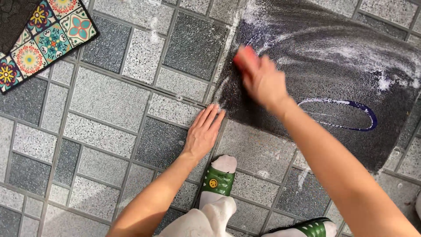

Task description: Scrubbing and rinsing decorative floor mats using detergent and water.

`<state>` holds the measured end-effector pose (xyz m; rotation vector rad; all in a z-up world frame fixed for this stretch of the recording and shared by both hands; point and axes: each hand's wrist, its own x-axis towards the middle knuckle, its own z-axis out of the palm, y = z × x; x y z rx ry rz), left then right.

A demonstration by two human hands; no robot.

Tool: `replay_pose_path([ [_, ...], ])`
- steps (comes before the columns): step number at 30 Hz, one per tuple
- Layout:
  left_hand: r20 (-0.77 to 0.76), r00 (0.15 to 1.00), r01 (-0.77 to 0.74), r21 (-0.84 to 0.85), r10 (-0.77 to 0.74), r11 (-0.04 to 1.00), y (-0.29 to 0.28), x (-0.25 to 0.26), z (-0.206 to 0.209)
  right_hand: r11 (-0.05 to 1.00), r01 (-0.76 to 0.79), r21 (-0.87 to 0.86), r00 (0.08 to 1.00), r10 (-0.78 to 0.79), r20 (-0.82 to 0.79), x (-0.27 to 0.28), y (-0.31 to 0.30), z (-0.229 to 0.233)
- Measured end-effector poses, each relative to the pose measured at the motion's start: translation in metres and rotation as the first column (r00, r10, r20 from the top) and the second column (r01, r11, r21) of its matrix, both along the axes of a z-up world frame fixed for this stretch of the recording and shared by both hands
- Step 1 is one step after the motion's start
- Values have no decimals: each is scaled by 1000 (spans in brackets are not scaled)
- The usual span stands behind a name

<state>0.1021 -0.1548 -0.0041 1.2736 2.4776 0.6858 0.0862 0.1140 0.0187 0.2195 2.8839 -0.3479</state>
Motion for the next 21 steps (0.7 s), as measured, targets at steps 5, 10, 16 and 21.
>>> replay_pose_path([
  [5, -33, 999, 26, 54, -24, 998, -3, -5, -5, 966, 256, -30, 955, -258, -146, -40, 17, -22],
  [10, -4, 999, 35, 58, -35, 998, -7, -6, -12, 996, -6, -86, 998, 0, -70, 36, -75, 12],
  [16, -24, 998, 52, 84, -50, 995, -8, -6, -9, 998, 56, 1, 996, -56, -65, -19, -23, -7],
  [21, -27, 998, 61, 94, -58, 994, -9, -8, -7, 964, 264, 9, 961, -262, -89, -60, -2, -30],
])
